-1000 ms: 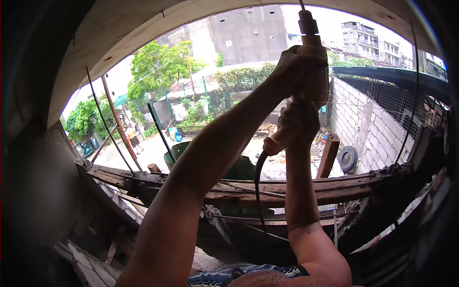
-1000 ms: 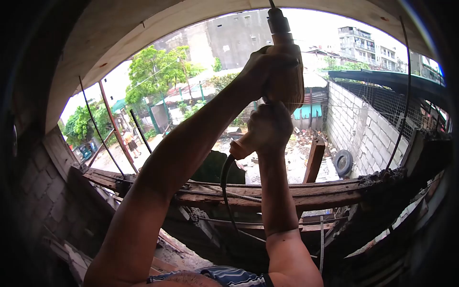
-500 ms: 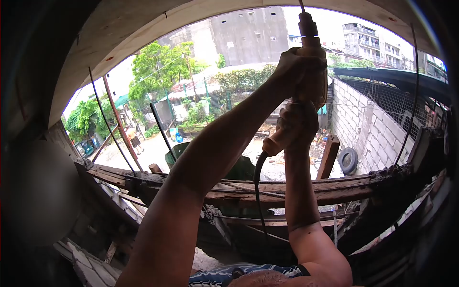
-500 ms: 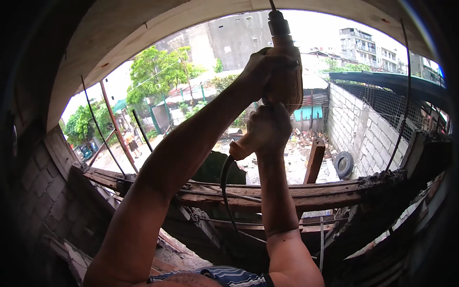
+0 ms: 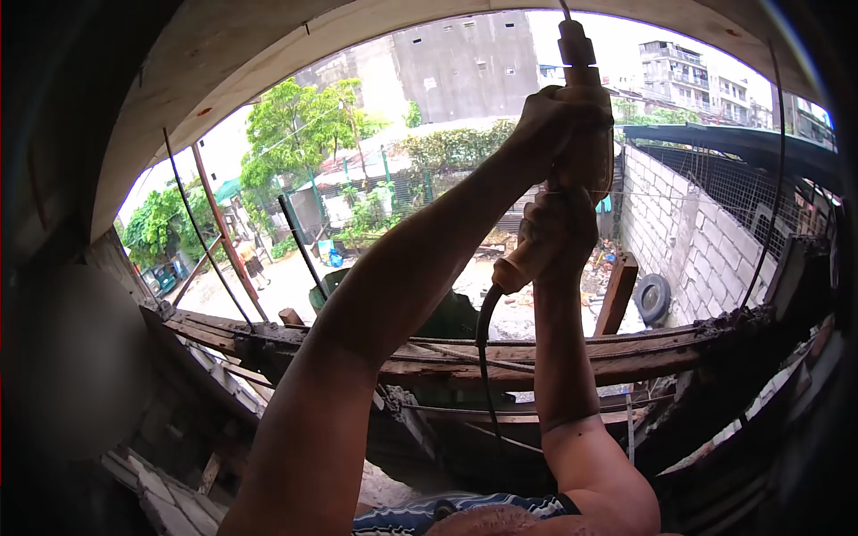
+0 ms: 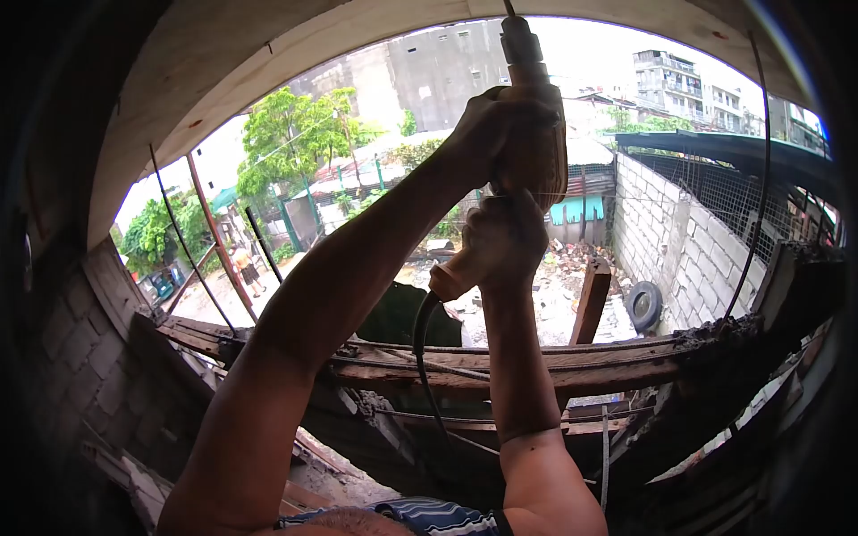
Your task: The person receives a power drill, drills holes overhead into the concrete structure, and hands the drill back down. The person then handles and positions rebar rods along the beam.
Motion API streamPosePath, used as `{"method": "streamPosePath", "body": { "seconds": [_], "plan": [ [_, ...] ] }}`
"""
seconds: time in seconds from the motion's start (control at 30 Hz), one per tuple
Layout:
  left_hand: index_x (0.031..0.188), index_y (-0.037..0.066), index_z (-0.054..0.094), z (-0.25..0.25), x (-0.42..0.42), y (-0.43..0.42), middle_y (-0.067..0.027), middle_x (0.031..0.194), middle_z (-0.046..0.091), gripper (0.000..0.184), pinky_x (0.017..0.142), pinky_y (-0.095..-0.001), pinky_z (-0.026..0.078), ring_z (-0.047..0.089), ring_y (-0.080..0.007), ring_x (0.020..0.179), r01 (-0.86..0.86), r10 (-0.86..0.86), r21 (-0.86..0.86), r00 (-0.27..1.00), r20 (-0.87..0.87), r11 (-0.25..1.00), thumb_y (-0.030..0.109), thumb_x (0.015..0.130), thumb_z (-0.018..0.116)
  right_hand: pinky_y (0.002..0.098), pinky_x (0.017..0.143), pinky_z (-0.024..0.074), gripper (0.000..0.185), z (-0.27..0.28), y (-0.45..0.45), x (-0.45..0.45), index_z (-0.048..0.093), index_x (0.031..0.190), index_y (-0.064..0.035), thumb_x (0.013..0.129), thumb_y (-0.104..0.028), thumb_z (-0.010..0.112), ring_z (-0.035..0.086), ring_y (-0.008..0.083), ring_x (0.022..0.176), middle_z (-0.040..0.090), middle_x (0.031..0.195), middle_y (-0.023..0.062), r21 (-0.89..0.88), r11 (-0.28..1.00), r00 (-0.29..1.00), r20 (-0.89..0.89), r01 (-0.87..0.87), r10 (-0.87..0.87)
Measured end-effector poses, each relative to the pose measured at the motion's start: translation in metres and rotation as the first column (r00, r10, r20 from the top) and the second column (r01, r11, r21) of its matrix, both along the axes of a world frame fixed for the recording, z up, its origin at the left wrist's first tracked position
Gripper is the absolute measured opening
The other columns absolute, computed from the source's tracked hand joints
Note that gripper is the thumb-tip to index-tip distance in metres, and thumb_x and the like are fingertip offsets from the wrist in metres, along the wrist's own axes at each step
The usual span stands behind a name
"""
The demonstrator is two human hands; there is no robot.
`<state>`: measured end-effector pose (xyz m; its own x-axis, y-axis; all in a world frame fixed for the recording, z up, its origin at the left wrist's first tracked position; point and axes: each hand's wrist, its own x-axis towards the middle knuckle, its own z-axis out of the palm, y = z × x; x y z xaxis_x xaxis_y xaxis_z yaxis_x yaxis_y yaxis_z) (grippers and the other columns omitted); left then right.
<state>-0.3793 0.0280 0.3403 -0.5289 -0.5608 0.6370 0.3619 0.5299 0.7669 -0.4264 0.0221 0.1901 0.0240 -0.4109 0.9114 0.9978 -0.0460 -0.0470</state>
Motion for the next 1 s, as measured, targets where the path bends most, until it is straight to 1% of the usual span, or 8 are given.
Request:
{"method": "streamPosePath", "body": {
  "seconds": [0.17, 0.27, 0.47, 0.6, 0.7, 0.8, 0.87, 1.0],
  "plan": [
    [0.112, -0.001, 0.061, -0.001, 0.001, -0.002, -0.0096, 0.094, 0.067, 0.045, 0.071, -0.0319, 0.057, 0.067, -0.0181, 0.080, 0.039, -0.039, 0.012, 0.999, -0.006, 0.999, 0.016, 0.074, 0.077, 0.0275, 0.048, 0.0455, 0.039, 0.001, 0.007, 0.001, 0.051, 0.121, 0.0005, 0.105, -0.033, 0.038, 0.046, 0.0111, 0.057, 0.045, 0.071, -0.0009, 0.130, 0.978, 0.986, -0.007, 0.166, -0.166],
    [0.112, -0.002, 0.060, 0.002, 0.002, -0.004, -0.0103, 0.093, 0.067, 0.045, 0.070, -0.0320, 0.058, 0.067, -0.0187, 0.080, 0.083, -0.083, -0.021, 0.997, 0.007, 0.996, 0.015, 0.074, 0.077, 0.0275, 0.048, 0.0468, 0.041, 0.002, 0.003, 0.001, 0.051, 0.123, 0.0012, 0.105, -0.033, 0.038, 0.046, 0.0106, 0.056, 0.045, 0.070, -0.0011, 0.020, 0.996, 0.996, 0.000, 0.092, -0.092],
    [0.111, -0.002, 0.060, 0.003, 0.002, -0.006, -0.0097, 0.091, 0.066, 0.042, 0.070, -0.0321, 0.058, 0.067, -0.0187, 0.078, 0.115, -0.114, -0.044, 0.993, 0.032, 0.992, 0.014, 0.076, 0.075, 0.0268, 0.047, 0.0469, 0.040, 0.002, 0.001, 0.001, 0.051, 0.123, 0.0004, 0.104, -0.033, 0.039, 0.046, 0.0093, 0.056, 0.041, 0.067, -0.0038, -0.025, 0.987, 0.987, -0.009, 0.159, -0.159],
    [0.111, -0.001, 0.062, 0.003, 0.004, -0.009, -0.0088, 0.091, 0.066, 0.040, 0.069, -0.0311, 0.058, 0.067, -0.0176, 0.077, 0.079, -0.078, -0.052, 0.997, 0.025, 0.995, 0.014, 0.076, 0.075, 0.0276, 0.049, 0.0473, 0.040, 0.002, 0.001, 0.004, 0.051, 0.123, -0.0002, 0.104, -0.033, 0.039, 0.045, 0.0091, 0.055, 0.039, 0.065, -0.0051, 0.049, 0.974, 0.975, 0.011, 0.222, -0.223],
    [0.112, -0.001, 0.062, 0.004, 0.005, -0.009, -0.0082, 0.090, 0.067, 0.039, 0.067, -0.0302, 0.058, 0.067, -0.0164, 0.077, 0.179, -0.176, -0.077, 0.984, 0.036, 0.981, 0.012, 0.077, 0.075, 0.0288, 0.050, 0.0473, 0.039, 0.004, 0.002, 0.005, 0.050, 0.122, 0.0000, 0.104, -0.033, 0.040, 0.043, 0.0082, 0.052, 0.037, 0.063, -0.0057, 0.051, 0.994, 0.995, -0.008, 0.095, -0.095],
    [0.111, -0.001, 0.062, 0.002, 0.002, -0.010, -0.0072, 0.089, 0.067, 0.038, 0.066, -0.0293, 0.057, 0.067, -0.0152, 0.076, 0.086, -0.085, -0.018, 0.996, 0.008, 0.996, 0.011, 0.077, 0.075, 0.0293, 0.050, 0.0462, 0.039, 0.002, 0.000, 0.003, 0.050, 0.121, -0.0003, 0.103, -0.034, 0.041, 0.043, 0.0086, 0.053, 0.036, 0.064, -0.0058, 0.106, 0.971, 0.977, -0.012, 0.213, -0.213],
    [0.110, 0.000, 0.063, 0.003, 0.003, -0.012, -0.0075, 0.089, 0.067, 0.036, 0.068, -0.0295, 0.057, 0.067, -0.0154, 0.077, 0.175, -0.175, -0.019, 0.985, 0.001, 0.984, 0.010, 0.077, 0.075, 0.0286, 0.050, 0.0448, 0.037, 0.004, -0.007, 0.002, 0.050, 0.120, -0.0014, 0.103, -0.033, 0.042, 0.042, 0.0091, 0.055, 0.037, 0.064, -0.0058, -0.088, 0.996, 1.000, -0.022, 0.018, -0.020],
    [0.110, 0.000, 0.065, 0.003, 0.003, -0.006, -0.0079, 0.091, 0.067, 0.036, 0.070, -0.0300, 0.057, 0.067, -0.0157, 0.079, 0.163, -0.163, -0.038, 0.987, -0.007, 0.986, 0.009, 0.076, 0.075, 0.0268, 0.048, 0.0428, 0.036, 0.006, 0.000, 0.004, 0.051, 0.119, -0.0020, 0.103, -0.033, 0.042, 0.040, 0.0082, 0.053, 0.036, 0.063, -0.0065, -0.073, 0.996, 0.998, -0.013, -0.055, 0.054]
  ]
}}
